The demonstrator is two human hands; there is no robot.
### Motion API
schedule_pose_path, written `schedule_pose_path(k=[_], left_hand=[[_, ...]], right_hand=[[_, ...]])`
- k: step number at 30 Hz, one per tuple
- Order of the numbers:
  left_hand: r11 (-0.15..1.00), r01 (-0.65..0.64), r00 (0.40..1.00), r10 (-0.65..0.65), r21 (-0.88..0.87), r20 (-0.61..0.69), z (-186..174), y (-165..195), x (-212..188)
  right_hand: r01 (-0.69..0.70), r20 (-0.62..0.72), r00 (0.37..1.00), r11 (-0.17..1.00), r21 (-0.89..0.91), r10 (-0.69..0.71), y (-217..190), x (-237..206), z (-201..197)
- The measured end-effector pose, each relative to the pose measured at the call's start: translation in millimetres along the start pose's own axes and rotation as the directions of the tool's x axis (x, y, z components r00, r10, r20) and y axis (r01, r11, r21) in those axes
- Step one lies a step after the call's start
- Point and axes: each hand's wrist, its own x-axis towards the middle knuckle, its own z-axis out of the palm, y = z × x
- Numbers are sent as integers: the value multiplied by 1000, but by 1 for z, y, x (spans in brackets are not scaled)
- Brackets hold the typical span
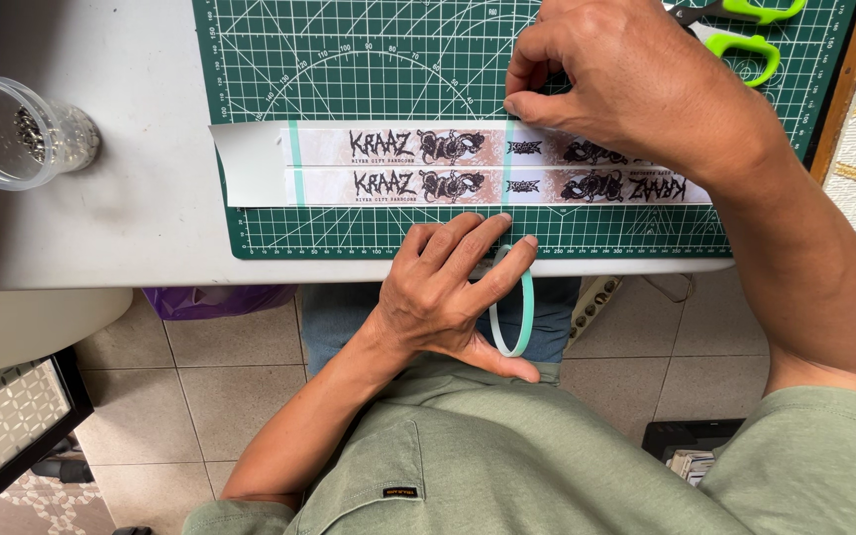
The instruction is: The person aligns printed sticker strips on a green cutting mat, applies light blue tape to secure them, and uses scissors to trim the tape. The person handles multiple sticker strips and arranges them in parallel rows.
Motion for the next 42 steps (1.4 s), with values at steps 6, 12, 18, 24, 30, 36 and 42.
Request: schedule_pose_path(k=[6,12,18,24,30,36,42], left_hand=[[1000,-1,1000,1,3,5,0,-1,0],[1000,-6,1000,6,3,2,0,-2,1],[1000,-14,1000,14,4,3,-1,-3,0],[1000,-7,1000,7,-4,11,-3,-4,0],[1000,-6,1000,6,-14,7,-6,-4,2],[1000,1,1000,-1,-19,8,-7,-4,2],[1000,0,1000,0,-21,-7,-6,-4,2]], right_hand=[[2,-3,1000,1000,-11,-2,2,1,2],[14,-11,1000,999,-44,-14,5,-1,7],[90,-67,993,990,-104,-98,5,-4,10],[111,-120,984,981,-158,-131,-5,-5,13],[140,-153,973,966,-219,-175,-15,-4,11],[165,-163,966,964,-209,-200,-21,-3,6],[139,-132,977,969,-204,-168,-15,-2,8]])
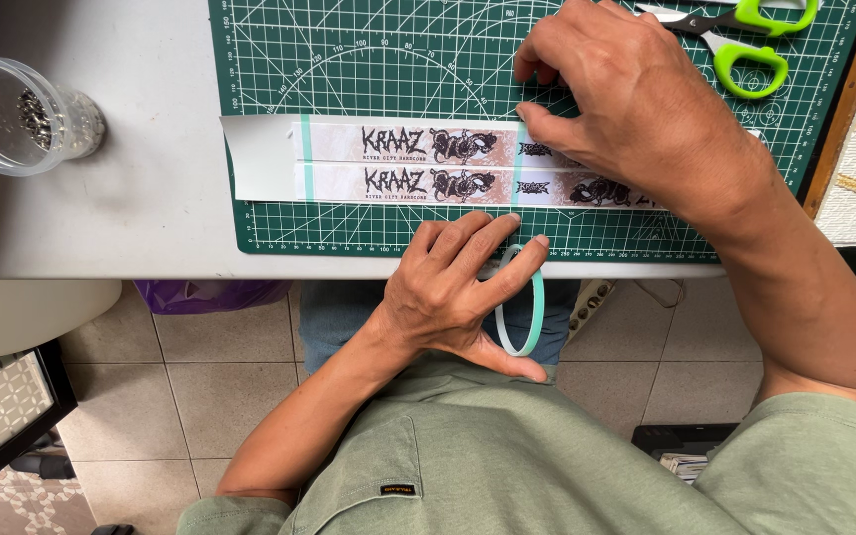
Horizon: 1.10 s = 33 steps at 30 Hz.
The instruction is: The person aligns printed sticker strips on a green cutting mat, applies light blue tape to secure them, and uses scissors to trim the tape. The person handles multiple sticker strips and arranges them in parallel rows.
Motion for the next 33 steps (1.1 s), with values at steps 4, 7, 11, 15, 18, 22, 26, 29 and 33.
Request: schedule_pose_path(k=[4,7,11,15,18,22,26,29,33], left_hand=[[1000,-1,1000,1,-3,-1,0,0,-1],[1000,-1,1000,1,-2,3,0,0,-1],[1000,-4,1000,4,-7,-2,1,0,-1],[1000,-4,1000,4,-9,-2,0,0,-1],[1000,-4,1000,3,-8,-4,0,0,-1],[1000,-4,1000,4,-10,-10,2,-1,-1],[1000,3,1000,-3,-10,-1,1,0,-1],[1000,0,1000,0,-6,-7,2,-1,0],[1000,-4,1000,4,-5,-11,3,-2,0]], right_hand=[[-13,29,1000,999,34,12,7,-4,4],[-2,19,1000,998,65,1,10,-6,5],[-15,24,1000,997,72,14,11,-8,5],[-30,50,998,997,70,27,11,-8,5],[-31,50,998,997,74,27,12,-9,4],[-31,57,998,997,75,27,13,-9,3],[-19,60,998,998,67,15,14,-10,3],[-25,75,997,998,61,20,16,-9,3],[-17,77,997,998,52,13,15,-7,1]])
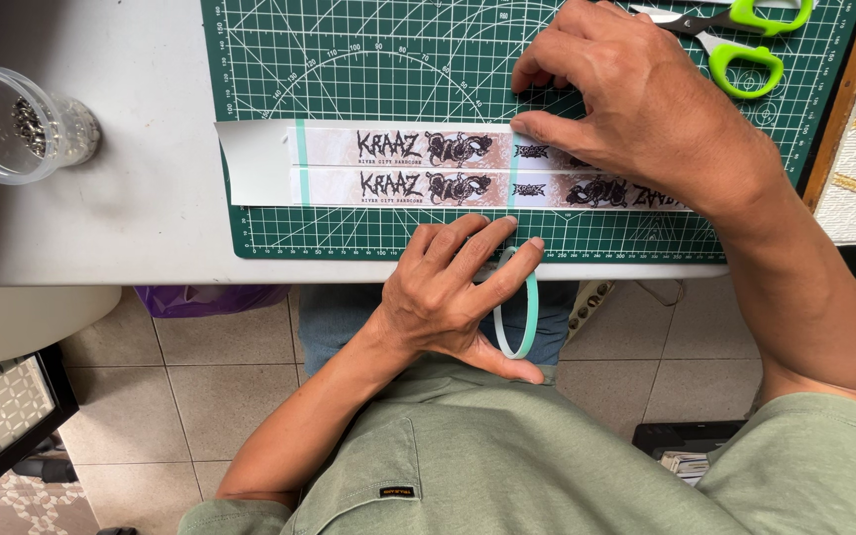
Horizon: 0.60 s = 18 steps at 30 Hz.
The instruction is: The person aligns printed sticker strips on a green cutting mat, applies light blue tape to secure them, and uses scissors to trim the tape. The person handles multiple sticker strips and arranges them in parallel rows.
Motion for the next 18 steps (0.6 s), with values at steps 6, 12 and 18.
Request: schedule_pose_path(k=[6,12,18], left_hand=[[1000,5,1000,-5,0,5,0,0,0],[1000,10,1000,-10,-9,2,1,-3,0],[1000,20,1000,-20,-23,-1,-6,2,1]], right_hand=[[-20,28,999,999,43,19,-4,5,-6],[-17,16,1000,998,65,16,-8,9,-5],[-32,18,999,999,39,31,-15,2,-4]])
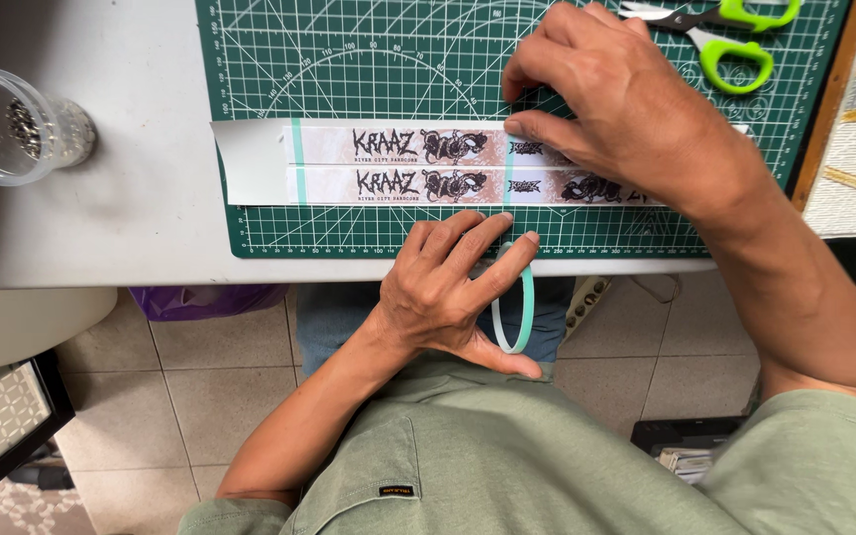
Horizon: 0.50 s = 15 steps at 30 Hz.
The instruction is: The person aligns printed sticker strips on a green cutting mat, applies light blue tape to secure them, and uses scissors to trim the tape. The person handles multiple sticker strips and arranges them in parallel rows.
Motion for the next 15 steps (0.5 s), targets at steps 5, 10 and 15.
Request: schedule_pose_path(k=[5,10,15], left_hand=[[1000,-3,1000,3,9,-12,-3,4,-1],[1000,1,1000,-1,-1,-24,2,2,-2],[1000,2,1000,-1,5,-8,1,2,-3]], right_hand=[[-1,-67,998,998,-70,-4,-10,-16,2],[98,-100,988,971,-216,-121,-17,-41,8],[120,-50,990,967,-223,-135,-16,-58,20]])
